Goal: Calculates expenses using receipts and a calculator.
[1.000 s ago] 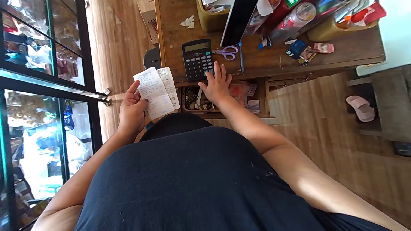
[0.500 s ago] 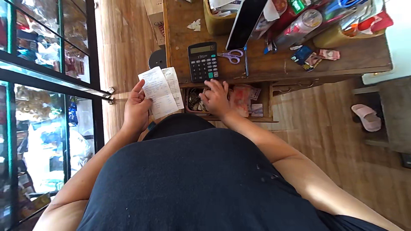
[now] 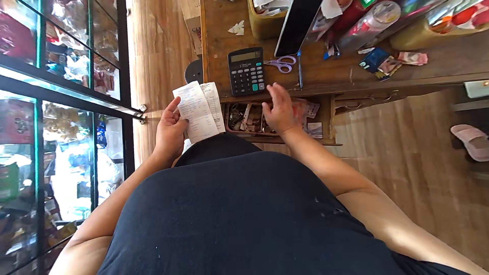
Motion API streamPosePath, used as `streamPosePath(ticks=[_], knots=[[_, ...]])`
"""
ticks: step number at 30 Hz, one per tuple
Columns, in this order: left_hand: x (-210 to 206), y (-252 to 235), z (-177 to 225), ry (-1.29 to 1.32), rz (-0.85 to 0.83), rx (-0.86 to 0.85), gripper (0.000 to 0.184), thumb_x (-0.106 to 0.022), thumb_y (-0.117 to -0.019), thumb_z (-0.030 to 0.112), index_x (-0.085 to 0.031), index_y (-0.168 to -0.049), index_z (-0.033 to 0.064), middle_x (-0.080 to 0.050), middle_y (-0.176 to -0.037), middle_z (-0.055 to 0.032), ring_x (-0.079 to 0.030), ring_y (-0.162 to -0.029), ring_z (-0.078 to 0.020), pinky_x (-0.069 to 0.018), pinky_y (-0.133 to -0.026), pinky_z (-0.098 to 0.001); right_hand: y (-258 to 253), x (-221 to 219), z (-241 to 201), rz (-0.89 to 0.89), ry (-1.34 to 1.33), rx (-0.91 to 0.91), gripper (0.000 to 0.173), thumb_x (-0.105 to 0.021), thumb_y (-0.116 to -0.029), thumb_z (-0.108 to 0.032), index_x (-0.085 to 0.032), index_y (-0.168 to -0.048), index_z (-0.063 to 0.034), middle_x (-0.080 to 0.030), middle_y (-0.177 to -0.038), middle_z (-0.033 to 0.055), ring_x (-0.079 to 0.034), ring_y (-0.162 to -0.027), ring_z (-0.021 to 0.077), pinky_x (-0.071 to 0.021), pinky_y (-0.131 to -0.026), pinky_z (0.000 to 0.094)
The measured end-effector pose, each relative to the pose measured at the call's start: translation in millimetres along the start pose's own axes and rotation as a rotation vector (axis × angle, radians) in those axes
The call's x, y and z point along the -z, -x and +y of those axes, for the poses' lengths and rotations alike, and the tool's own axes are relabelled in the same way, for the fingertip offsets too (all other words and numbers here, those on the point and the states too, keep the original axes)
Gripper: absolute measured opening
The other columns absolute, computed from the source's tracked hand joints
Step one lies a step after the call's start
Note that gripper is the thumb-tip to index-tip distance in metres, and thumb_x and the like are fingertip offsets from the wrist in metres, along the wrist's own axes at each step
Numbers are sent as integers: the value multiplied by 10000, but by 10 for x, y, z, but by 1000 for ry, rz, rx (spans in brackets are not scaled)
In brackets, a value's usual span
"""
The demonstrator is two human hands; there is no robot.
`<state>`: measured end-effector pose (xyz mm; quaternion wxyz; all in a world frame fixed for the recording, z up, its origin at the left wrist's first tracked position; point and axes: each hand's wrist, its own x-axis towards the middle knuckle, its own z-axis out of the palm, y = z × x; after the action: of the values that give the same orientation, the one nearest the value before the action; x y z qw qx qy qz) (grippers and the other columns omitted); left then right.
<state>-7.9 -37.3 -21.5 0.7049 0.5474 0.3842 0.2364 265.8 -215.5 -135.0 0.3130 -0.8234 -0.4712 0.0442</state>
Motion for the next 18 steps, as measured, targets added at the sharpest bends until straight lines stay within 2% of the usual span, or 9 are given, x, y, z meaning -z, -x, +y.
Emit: streamPosePath(ticks=[3,6,7,9,11,16,18], knots=[[52,-26,6,1,-3,-24,657,-444,-957,-159,-322,-1556,82,-672,-1269,-69,-723,-1020,-157,-622,-867,-354,25,15,161,53,138,-63,594,-580,-967,-112,-426,-1523,29,-377,-1585,304,-350,-1470,507,-314,-1122,695],[85,-112,9,9,33,-41,673,-451,-927,-172,-329,-1550,50,-681,-1237,-99,-725,-1019,-180,-623,-869,-375,85,18,217,-217,221,-232,702,-604,-976,-64,-297,-1605,-8,-224,-1682,236,-164,-1557,468,-189,-1146,767],[88,-121,13,7,34,-28,672,-452,-936,-170,-327,-1555,59,-678,-1238,-96,-723,-1021,-179,-621,-872,-377,84,13,210,-288,240,-268,751,-624,-965,-52,-256,-1619,-13,-179,-1698,224,-119,-1568,460,-185,-1143,768],[79,-152,8,3,10,-6,661,-446,-956,-163,-309,-1560,68,-669,-1254,-92,-719,-1033,-174,-617,-884,-377,51,13,154,-312,246,-308,750,-640,-969,-81,-262,-1612,4,-182,-1695,228,-115,-1569,457,-203,-1150,752],[49,-215,-19,16,-5,-7,667,-438,-936,-174,-313,-1554,44,-676,-1253,-115,-725,-1028,-190,-621,-876,-385,4,25,103,-329,237,-342,737,-632,-983,-103,-260,-1609,14,-170,-1698,228,-104,-1571,455,-208,-1164,733],[10,-297,64,-19,-62,45,679,-436,-970,-150,-299,-1580,115,-645,-1319,-76,-716,-1027,-164,-615,-868,-365,-5,22,64,-352,270,-359,795,-657,-961,-93,-222,-1618,18,-138,-1704,231,-70,-1576,453,-194,-1181,716],[-22,-319,88,-12,-56,26,690,-449,-954,-162,-309,-1575,105,-654,-1301,-79,-718,-1028,-163,-615,-873,-361,-35,28,22,-361,253,-404,795,-665,-963,-113,-230,-1616,14,-129,-1703,239,-64,-1573,465,-188,-1177,725]])
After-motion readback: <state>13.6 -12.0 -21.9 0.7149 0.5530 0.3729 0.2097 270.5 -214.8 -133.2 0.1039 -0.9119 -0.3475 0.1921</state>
